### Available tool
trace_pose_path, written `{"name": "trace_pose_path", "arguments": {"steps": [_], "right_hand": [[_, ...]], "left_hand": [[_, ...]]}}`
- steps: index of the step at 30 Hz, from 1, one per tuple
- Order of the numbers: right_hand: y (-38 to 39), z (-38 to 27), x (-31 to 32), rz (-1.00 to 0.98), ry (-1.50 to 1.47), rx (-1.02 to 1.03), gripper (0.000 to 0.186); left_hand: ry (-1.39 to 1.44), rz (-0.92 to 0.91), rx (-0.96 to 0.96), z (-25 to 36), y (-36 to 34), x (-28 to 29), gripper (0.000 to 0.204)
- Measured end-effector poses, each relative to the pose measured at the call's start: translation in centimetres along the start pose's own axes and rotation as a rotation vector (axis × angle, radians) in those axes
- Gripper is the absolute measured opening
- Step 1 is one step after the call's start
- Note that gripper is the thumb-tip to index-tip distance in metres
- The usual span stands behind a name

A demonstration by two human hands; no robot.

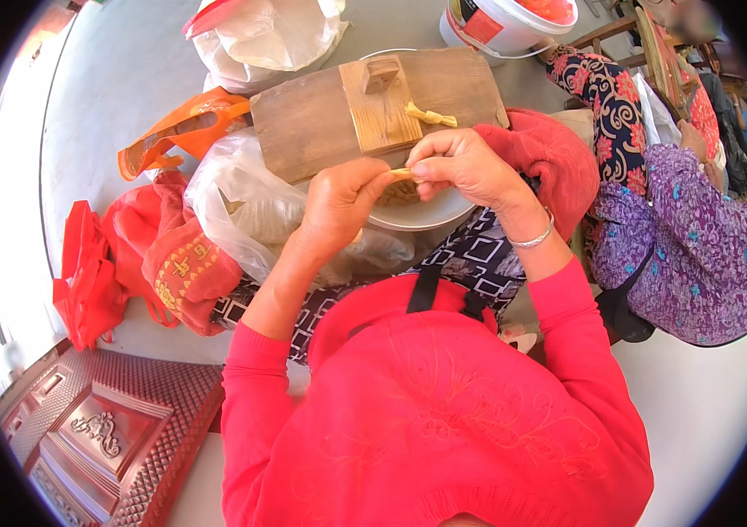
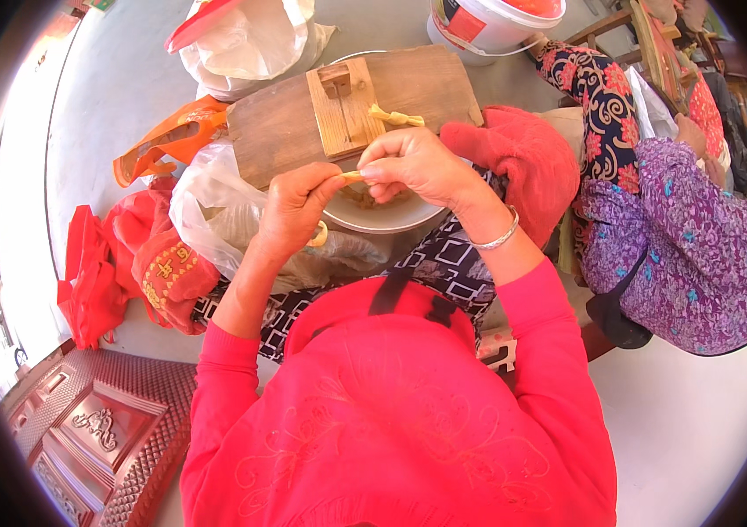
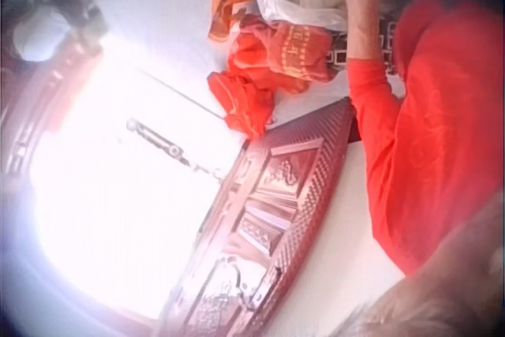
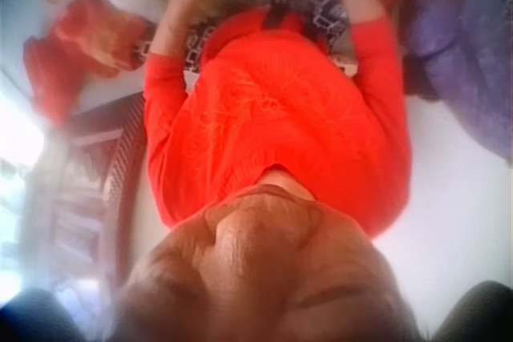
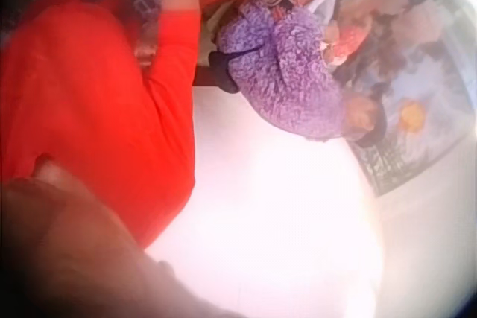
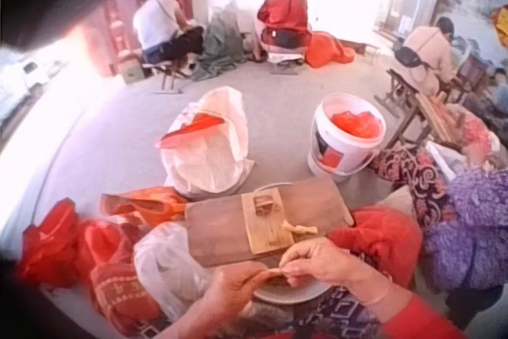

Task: The person shapes strips of dough by hand and flattens them using a small wooden press. They take dough strips from a plastic bag, stretch them, and place them on the press before moving the shaped pieces into a bowl.

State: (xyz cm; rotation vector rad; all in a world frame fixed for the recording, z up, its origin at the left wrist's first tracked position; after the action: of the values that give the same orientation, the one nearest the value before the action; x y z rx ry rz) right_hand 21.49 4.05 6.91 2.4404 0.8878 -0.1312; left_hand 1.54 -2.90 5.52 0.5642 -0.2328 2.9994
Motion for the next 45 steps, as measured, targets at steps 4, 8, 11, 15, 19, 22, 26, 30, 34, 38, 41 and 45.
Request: {"name": "trace_pose_path", "arguments": {"steps": [4, 8, 11, 15, 19, 22, 26, 30, 34, 38, 41, 45], "right_hand": [[-0.9, -0.1, 0.4, 0.117, 0.121, 0.210, 0.008], [-2.6, 0.4, 1.1, 0.288, 0.261, 0.378, 0.005], [-3.5, 0.2, 1.2, 0.387, 0.412, 0.465, 0.005], [-4.2, 0.3, 0.9, 0.455, 0.618, 0.531, 0.005], [-4.9, 1.0, 0.7, 0.439, 0.878, 0.560, 0.008], [-4.2, 1.7, 1.2, 0.514, 1.156, 0.550, 0.011], [-2.1, 0.9, -1.5, 0.597, 1.261, 0.858, 0.011], [-1.8, 1.3, -4.6, 0.624, 1.153, 0.957, 0.016], [-1.1, 2.1, -2.8, 0.621, 1.045, 0.737, 0.026], [1.9, 1.3, -2.3, 0.343, 1.011, 0.443, 0.022], [6.3, -0.4, -6.2, -0.223, 0.556, 0.079, 0.009], [11.0, -6.6, -10.2, -0.461, 0.122, 0.634, 0.013]], "left_hand": [[0.217, -0.008, 0.209, -1.1, -0.6, 0.2, 0.013], [0.339, -0.015, 0.344, -3.2, -2.7, 0.8, 0.017], [0.504, 0.023, 0.445, -4.1, -3.9, 1.5, 0.016], [0.492, 0.029, 0.475, -5.3, -4.7, 1.3, 0.014], [0.169, 0.115, 0.343, -8.3, -5.3, 0.3, 0.013], [-0.142, 0.206, 0.255, -8.4, -5.0, 0.8, 0.013], [0.024, 0.169, 0.324, -6.0, -3.0, 0.7, 0.016], [0.765, 0.083, 0.581, -1.6, -0.4, -2.2, 0.010], [0.841, -0.209, 0.732, 1.2, 1.9, -1.6, 0.014], [-0.013, -0.088, 0.134, 2.4, 3.1, 1.0, 0.017], [-0.033, -0.078, -0.031, 7.0, 1.7, 2.7, 0.018], [-0.063, 0.170, -0.526, 15.3, 4.4, 2.0, 0.019]]}}
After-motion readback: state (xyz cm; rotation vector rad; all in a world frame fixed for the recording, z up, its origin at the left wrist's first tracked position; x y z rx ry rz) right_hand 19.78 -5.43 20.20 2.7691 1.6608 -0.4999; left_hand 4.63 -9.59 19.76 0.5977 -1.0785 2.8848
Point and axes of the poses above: each hand's wrist, its own y-axis away from the middle knuckle, its own x-axis out of the back of the hand, z = x × y, the point moved 1 cm from there along -y, towards the middle knuckle
